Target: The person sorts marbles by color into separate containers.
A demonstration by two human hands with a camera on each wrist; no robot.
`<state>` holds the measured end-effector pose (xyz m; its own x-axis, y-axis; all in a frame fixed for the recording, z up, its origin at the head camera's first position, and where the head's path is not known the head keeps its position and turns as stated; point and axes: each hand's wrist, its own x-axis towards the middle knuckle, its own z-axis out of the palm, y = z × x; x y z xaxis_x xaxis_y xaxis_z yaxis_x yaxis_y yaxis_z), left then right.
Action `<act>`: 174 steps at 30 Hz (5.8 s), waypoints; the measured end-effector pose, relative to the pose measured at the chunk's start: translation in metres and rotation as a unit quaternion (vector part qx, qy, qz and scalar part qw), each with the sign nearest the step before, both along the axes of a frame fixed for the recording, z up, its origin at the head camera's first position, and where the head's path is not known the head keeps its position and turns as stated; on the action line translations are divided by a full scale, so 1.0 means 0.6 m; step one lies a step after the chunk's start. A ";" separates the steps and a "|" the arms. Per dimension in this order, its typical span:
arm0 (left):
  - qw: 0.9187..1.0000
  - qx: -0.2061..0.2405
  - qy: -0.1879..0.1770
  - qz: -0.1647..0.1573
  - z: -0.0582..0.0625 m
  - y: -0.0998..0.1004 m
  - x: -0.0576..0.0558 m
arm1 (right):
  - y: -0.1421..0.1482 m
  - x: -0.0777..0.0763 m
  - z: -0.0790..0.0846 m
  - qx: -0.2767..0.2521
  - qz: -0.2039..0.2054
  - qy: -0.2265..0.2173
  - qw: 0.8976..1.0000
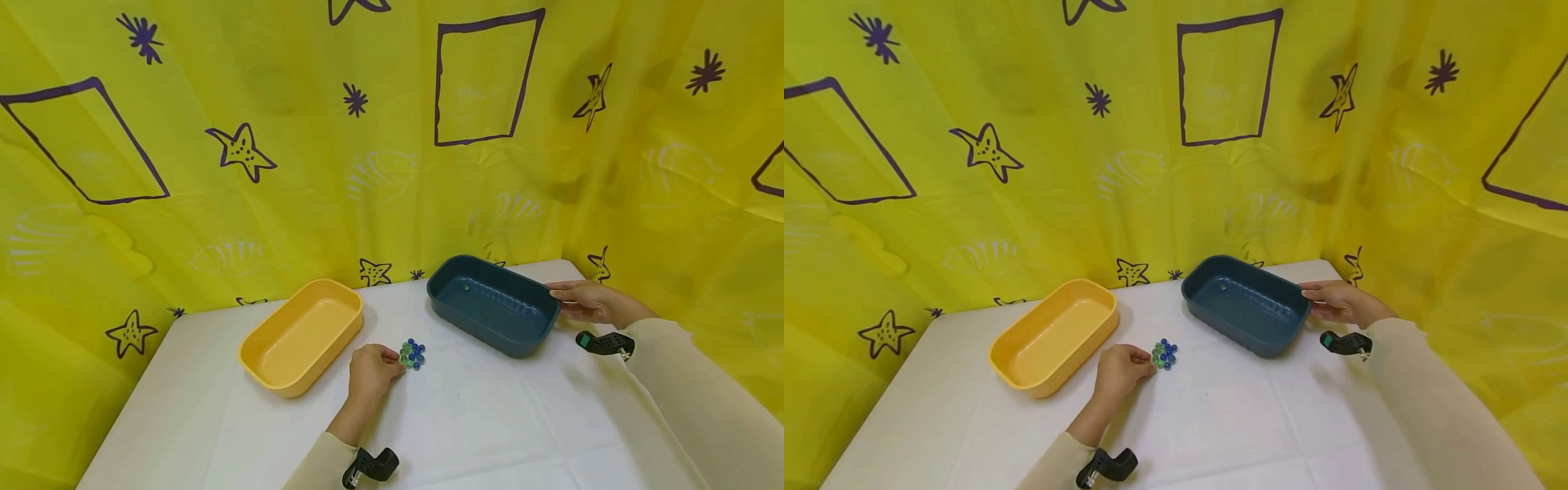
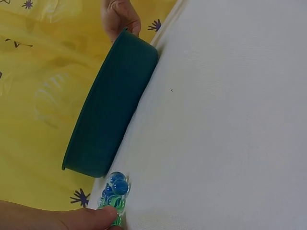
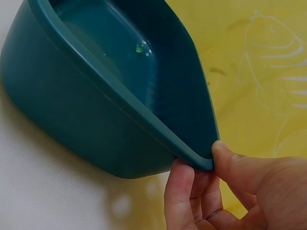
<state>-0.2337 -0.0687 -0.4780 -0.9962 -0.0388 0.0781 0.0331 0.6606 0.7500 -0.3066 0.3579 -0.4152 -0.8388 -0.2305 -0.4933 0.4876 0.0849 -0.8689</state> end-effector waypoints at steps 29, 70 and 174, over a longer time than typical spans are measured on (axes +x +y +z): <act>0.997 0.072 -0.010 0.004 -0.014 -0.012 0.000 | -0.002 0.000 -0.002 -0.009 -0.013 -0.010 1.000; 0.927 0.321 -0.192 -0.029 -0.014 -0.046 -0.016 | -0.001 0.000 -0.004 -0.024 -0.011 -0.012 1.000; 0.894 0.361 -0.261 -0.037 0.076 0.068 -0.118 | 0.004 -0.009 -0.002 0.005 0.019 -0.005 1.000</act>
<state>-0.3043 -0.0281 -0.4322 -0.8919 0.1762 -0.4164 -0.4218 0.0074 0.9066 -0.3117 0.3605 -0.4161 -0.8239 -0.2580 -0.5047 0.4932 0.1123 -0.8626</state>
